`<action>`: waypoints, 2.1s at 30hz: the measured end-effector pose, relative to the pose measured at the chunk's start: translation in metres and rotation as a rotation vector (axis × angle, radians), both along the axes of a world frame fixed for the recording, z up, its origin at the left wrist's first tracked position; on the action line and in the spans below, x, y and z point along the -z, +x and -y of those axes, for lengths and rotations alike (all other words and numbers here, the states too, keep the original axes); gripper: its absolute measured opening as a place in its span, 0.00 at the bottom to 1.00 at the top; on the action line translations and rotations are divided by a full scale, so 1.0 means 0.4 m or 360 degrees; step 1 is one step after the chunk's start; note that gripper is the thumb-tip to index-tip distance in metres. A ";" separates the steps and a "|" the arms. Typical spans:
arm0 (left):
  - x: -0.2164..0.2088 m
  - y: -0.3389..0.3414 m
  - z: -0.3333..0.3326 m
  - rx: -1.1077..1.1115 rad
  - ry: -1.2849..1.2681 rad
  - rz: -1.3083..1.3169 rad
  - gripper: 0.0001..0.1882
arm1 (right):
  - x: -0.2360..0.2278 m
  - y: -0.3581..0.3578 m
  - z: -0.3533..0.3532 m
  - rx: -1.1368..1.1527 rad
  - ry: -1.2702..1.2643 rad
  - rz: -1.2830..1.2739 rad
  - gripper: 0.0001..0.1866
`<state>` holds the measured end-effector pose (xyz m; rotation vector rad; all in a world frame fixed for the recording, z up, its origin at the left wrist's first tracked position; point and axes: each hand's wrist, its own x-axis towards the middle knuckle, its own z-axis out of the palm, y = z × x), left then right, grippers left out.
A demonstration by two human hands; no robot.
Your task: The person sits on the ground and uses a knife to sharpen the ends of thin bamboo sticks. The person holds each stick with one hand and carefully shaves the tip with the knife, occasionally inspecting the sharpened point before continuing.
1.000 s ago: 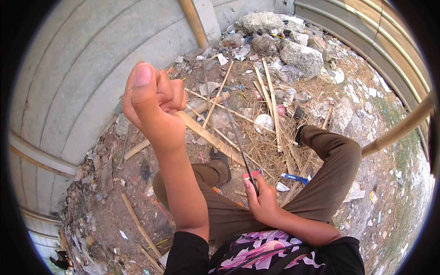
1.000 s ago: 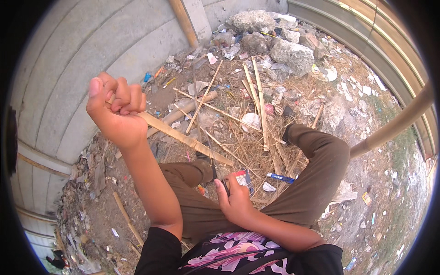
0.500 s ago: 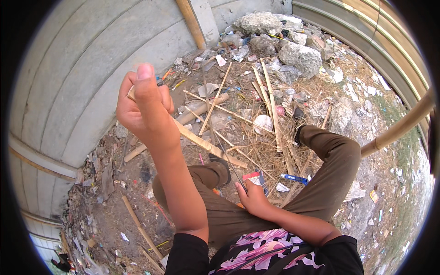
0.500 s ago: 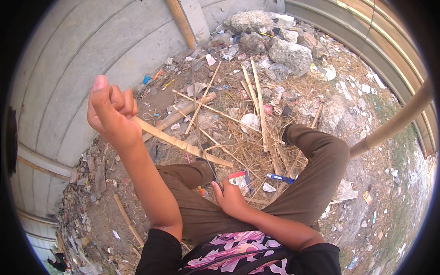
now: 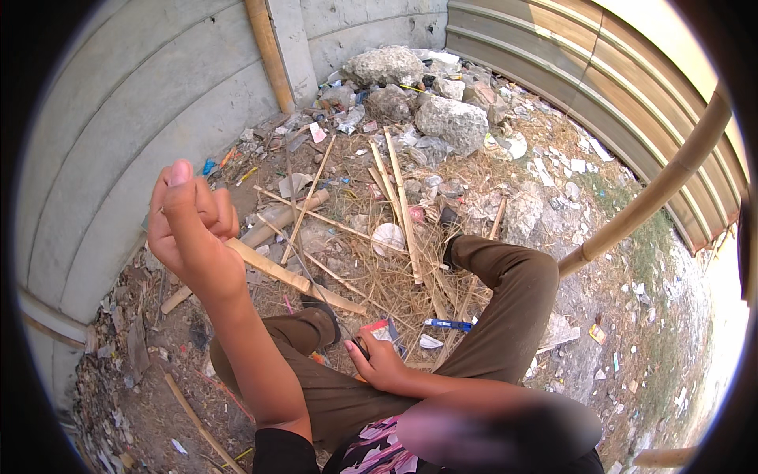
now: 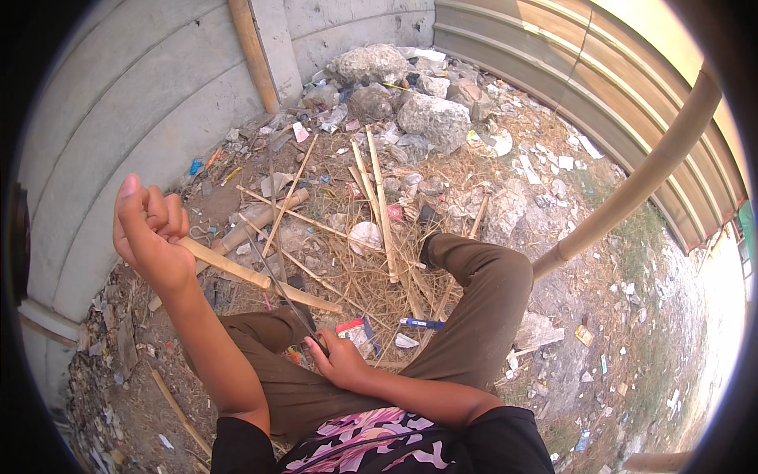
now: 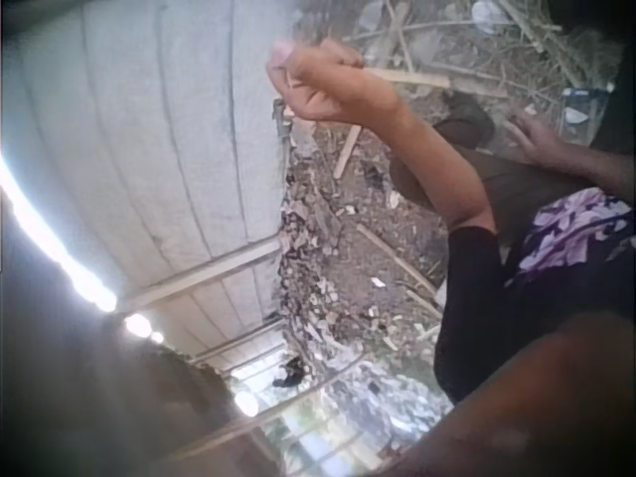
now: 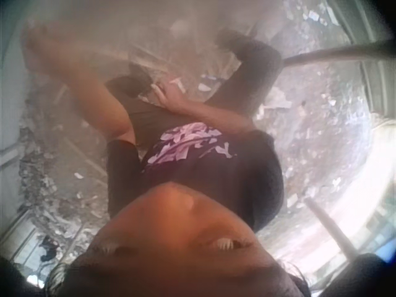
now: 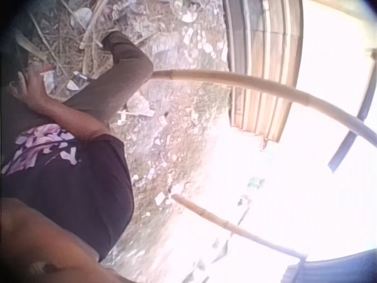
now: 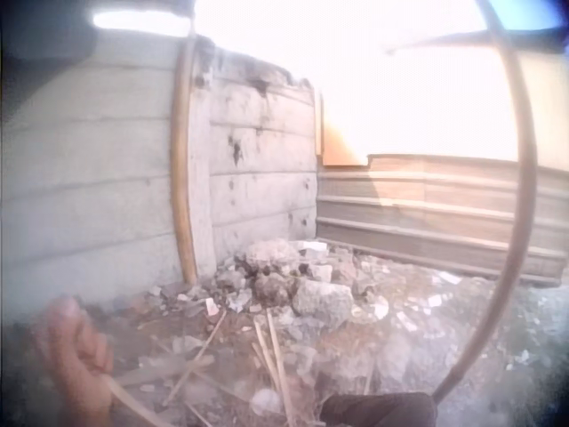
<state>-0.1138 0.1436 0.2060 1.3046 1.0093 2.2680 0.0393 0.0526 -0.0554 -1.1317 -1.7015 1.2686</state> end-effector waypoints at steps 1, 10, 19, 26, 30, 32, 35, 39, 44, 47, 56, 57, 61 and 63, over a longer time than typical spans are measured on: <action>0.001 0.001 0.001 0.0002 -0.0015 -0.0027 0.23 | 0.028 -0.008 -0.004 0.0041 -0.0059 0.0052 0.20; -0.012 -0.019 0.035 0.0532 0.0031 0.0139 0.16 | 0.300 -0.027 -0.071 0.0633 -0.2265 -0.0737 0.10; -0.040 -0.037 0.073 0.0828 -0.0253 -0.0009 0.10 | 0.276 -0.015 -0.097 0.0778 -0.2330 -0.1141 0.10; -0.046 -0.045 0.083 0.0511 0.0043 -0.0097 0.11 | 0.205 -0.004 -0.107 0.0851 -0.2144 -0.1053 0.09; -0.041 0.004 0.070 0.0040 0.0192 -0.0177 0.12 | 0.160 0.002 -0.094 0.0696 -0.1773 -0.0924 0.13; -0.027 0.022 0.046 0.0050 0.0216 -0.0122 0.13 | 0.132 0.010 -0.091 0.0567 -0.1434 -0.0815 0.15; -0.001 0.035 0.007 0.0036 0.0272 -0.0053 0.16 | 0.044 0.023 -0.077 0.0338 -0.1033 -0.0815 0.18; -0.013 0.052 0.034 0.0163 0.0209 0.0085 0.19 | -0.141 0.067 -0.049 0.0200 -0.0201 -0.0786 0.20; 0.008 0.131 0.034 -0.0112 0.0194 -0.0139 0.21 | -0.183 0.100 0.015 0.0175 0.0141 -0.0808 0.13; 0.015 0.157 0.057 -0.0009 0.0197 -0.0154 0.19 | -0.191 0.090 0.020 0.0043 -0.0032 -0.0143 0.15; 0.023 0.205 0.039 0.0078 0.0227 -0.0266 0.19 | -0.228 0.143 0.012 0.0188 0.0125 -0.0131 0.21; 0.028 0.209 0.037 0.0069 0.0246 -0.0293 0.19 | -0.241 0.157 0.005 0.0104 -0.0385 -0.0480 0.20; 0.027 0.199 0.011 0.0141 0.0263 -0.0265 0.20 | -0.333 0.198 -0.016 -0.0016 -0.1029 -0.0880 0.20; 0.014 0.184 0.004 0.0220 0.0215 -0.0205 0.19 | -0.355 0.200 -0.001 0.0113 -0.0261 -0.0552 0.20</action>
